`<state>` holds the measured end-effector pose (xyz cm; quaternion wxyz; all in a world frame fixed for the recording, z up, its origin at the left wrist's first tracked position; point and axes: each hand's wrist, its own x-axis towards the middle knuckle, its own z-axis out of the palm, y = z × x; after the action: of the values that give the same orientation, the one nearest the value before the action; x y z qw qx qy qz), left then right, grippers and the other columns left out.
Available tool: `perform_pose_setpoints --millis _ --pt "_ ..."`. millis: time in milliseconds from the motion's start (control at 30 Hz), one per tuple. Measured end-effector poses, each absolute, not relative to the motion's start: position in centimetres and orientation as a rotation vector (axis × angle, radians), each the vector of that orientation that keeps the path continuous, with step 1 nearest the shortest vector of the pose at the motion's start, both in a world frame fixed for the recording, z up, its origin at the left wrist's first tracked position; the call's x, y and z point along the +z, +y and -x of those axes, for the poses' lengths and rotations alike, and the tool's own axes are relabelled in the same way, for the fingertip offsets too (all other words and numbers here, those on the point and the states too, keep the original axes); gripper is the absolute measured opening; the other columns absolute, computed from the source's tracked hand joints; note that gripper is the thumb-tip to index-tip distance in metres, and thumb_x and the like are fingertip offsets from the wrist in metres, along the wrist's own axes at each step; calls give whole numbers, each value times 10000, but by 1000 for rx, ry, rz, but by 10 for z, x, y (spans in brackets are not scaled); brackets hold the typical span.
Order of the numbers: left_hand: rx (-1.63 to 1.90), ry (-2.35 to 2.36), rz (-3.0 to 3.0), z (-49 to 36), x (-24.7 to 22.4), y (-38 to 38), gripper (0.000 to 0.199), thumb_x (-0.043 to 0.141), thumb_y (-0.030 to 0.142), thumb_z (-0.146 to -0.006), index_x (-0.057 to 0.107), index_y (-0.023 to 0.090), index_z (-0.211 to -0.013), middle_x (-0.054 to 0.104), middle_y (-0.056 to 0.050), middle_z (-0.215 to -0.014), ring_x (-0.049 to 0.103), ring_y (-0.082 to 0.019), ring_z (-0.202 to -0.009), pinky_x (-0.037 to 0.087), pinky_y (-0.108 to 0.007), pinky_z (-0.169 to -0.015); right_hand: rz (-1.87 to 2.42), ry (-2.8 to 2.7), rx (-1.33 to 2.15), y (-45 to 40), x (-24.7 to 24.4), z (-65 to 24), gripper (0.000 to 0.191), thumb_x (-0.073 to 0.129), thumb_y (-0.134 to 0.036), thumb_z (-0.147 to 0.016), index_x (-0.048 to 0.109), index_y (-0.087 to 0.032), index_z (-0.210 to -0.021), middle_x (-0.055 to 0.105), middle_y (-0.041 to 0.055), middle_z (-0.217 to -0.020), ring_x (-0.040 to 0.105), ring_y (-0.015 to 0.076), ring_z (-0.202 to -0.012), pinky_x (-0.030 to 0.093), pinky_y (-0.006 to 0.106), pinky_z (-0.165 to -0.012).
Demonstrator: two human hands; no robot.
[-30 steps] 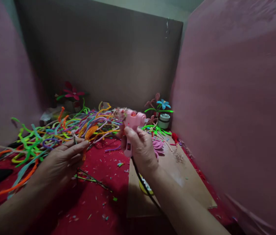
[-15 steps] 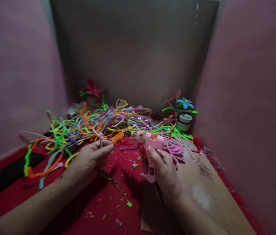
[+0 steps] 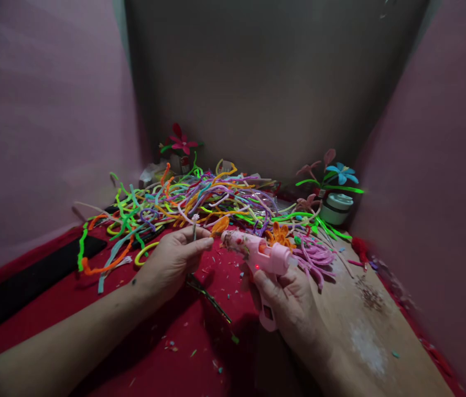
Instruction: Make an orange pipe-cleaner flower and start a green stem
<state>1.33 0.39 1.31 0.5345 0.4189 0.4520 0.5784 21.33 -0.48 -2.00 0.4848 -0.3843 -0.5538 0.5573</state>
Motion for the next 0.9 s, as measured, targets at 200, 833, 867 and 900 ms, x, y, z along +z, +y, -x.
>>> perform_pose_setpoints --millis 200,833,867,900 --pt "1362 1075 -1012 -12 12 4 123 640 216 -698 539 159 -738 368 90 -463 264 -24 -378 161 -185 -385 940 -1350 1384 -7 -17 -212 268 641 -465 -702 659 -198 -688 566 26 -575 469 145 -496 364 263 -446" --pt "1367 1041 -961 -12 8 6 108 612 170 -702 551 127 -780 360 93 -464 240 -9 -381 161 -172 -385 968 -1501 1283 -6 -19 -214 316 576 -460 -778 586 -148 -734 533 14 -606 435 92 -491 305 219 -444" --pt "1367 1043 -961 -12 9 6 106 614 170 -703 551 127 -776 365 91 -466 242 -9 -381 162 -173 -385 971 -1500 1283 -6 -19 -214 326 574 -467 -777 586 -144 -733 531 15 -603 430 91 -487 301 221 -443" --pt "1365 1047 -959 -11 9 7 104 615 169 -703 551 127 -773 365 91 -465 243 -8 -381 162 -173 -386 973 -1497 1286 -6 -19 -214 337 573 -475 -774 587 -141 -732 529 16 -600 427 91 -483 296 222 -440"
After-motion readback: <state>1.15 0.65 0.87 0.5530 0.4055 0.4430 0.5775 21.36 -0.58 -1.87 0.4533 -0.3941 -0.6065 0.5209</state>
